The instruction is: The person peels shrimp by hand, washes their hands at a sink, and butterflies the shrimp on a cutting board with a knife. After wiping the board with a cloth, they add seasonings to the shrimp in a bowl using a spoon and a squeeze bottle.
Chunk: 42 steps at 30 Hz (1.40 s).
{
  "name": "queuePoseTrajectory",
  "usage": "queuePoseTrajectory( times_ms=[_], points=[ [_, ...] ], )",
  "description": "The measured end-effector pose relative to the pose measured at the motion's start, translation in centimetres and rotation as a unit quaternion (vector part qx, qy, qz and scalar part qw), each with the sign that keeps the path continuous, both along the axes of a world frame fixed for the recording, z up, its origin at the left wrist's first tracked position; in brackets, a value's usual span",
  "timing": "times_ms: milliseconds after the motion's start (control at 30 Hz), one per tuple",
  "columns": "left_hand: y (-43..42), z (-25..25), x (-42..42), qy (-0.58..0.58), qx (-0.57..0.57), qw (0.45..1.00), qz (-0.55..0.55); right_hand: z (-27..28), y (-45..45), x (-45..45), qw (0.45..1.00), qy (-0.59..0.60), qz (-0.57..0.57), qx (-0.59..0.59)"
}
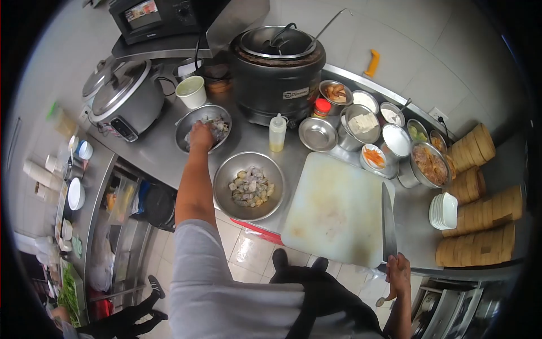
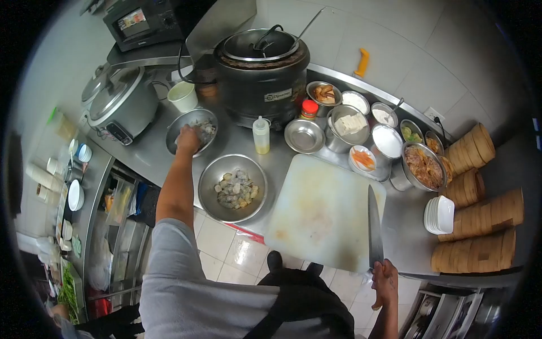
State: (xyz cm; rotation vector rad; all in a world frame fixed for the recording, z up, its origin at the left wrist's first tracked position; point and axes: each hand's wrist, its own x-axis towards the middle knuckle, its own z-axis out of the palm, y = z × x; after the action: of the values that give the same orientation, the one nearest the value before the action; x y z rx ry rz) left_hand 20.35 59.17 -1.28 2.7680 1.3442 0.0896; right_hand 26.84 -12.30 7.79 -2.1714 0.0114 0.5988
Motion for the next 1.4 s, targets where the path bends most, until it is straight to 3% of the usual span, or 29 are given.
queuePoseTrajectory(
  times_ms=[100,167,200,267,300,333,367,400,467,533,600,633,700,733,767,800,867,933,1000,1067,1300,1400],
  points=[
    [-0.5,0.5,-0.1,-0.023,0.019,0.999,-0.012,-1.4,-1.4,-0.2,1.000,0.009,-0.011,-0.012],
    [-1.8,1.9,-0.7,-0.105,-0.014,0.994,-0.029,-3.5,-2.3,0.5,0.956,-0.189,0.100,-0.200],
    [-1.2,1.3,-0.5,-0.106,-0.010,0.994,-0.032,-4.2,-2.3,0.6,0.957,-0.190,0.096,-0.197],
    [0.2,0.4,-0.5,-0.284,-0.007,0.959,0.001,-5.1,-1.1,0.9,0.914,-0.320,0.106,-0.226],
    [0.3,0.8,-0.5,-0.283,0.000,0.959,-0.002,-5.4,-0.5,1.2,0.920,-0.315,0.112,-0.205],
    [-0.4,2.0,-0.5,-0.383,-0.158,0.910,0.014,-6.4,-0.3,1.7,0.922,-0.315,0.110,-0.198],
    [-1.8,3.7,-0.4,-0.469,-0.311,0.826,0.030,-7.9,-0.3,2.4,0.914,-0.343,0.138,-0.168],
    [-3.5,5.4,-0.6,-0.470,-0.306,0.827,0.027,-9.3,-0.1,3.2,0.903,-0.371,0.166,-0.139],
    [-10.0,9.8,-1.2,-0.483,-0.452,0.748,0.050,-12.1,0.4,4.6,0.893,-0.396,0.180,-0.115],
    [-15.2,9.9,-0.8,-0.503,-0.527,0.685,-0.018,-11.7,0.0,5.4,0.883,-0.417,0.191,-0.097],
    [-23.4,10.8,-0.3,-0.477,-0.507,0.716,-0.047,-9.3,0.9,5.3,0.850,-0.438,0.239,-0.168],
    [-26.9,9.3,0.2,-0.456,-0.547,0.697,-0.086,-8.2,1.3,5.1,0.852,-0.435,0.240,-0.167],
    [-35.1,7.4,0.7,-0.400,-0.596,0.676,-0.167,-6.1,2.2,4.3,0.912,-0.356,0.203,0.026],
    [-38.7,6.5,1.1,-0.344,-0.605,0.684,-0.220,-5.1,2.2,4.1,0.913,-0.351,0.206,0.026],
    [-42.4,5.3,1.5,-0.332,-0.639,0.650,-0.242,-4.2,2.2,4.0,0.944,-0.178,0.230,0.159],
    [-45.7,4.1,1.9,-0.321,-0.670,0.614,-0.265,-3.7,1.8,4.0,0.928,0.002,0.242,0.283],
    [-50.5,3.3,2.4,-0.320,-0.710,0.563,-0.278,-3.5,0.0,4.1,0.913,0.007,0.296,0.281],
    [-53.3,3.5,2.4,-0.305,-0.720,0.557,-0.282,-3.8,-2.2,3.6,0.890,0.140,0.290,0.321],
    [-55.1,3.7,2.6,-0.290,-0.728,0.552,-0.285,-3.7,-3.8,2.9,0.885,0.166,0.262,0.347],
    [-56.4,3.7,3.0,-0.235,-0.736,0.536,-0.342,-3.0,-5.4,2.4,0.845,0.284,0.166,0.421],
    [-61.1,4.1,4.9,-0.190,-0.688,0.568,-0.410,-6.5,-10.6,1.8,0.810,0.299,0.085,0.496],
    [-62.7,4.4,5.4,-0.170,-0.684,0.576,-0.414,-6.9,-12.0,1.3,0.820,0.291,-0.012,0.492]
  ],
)
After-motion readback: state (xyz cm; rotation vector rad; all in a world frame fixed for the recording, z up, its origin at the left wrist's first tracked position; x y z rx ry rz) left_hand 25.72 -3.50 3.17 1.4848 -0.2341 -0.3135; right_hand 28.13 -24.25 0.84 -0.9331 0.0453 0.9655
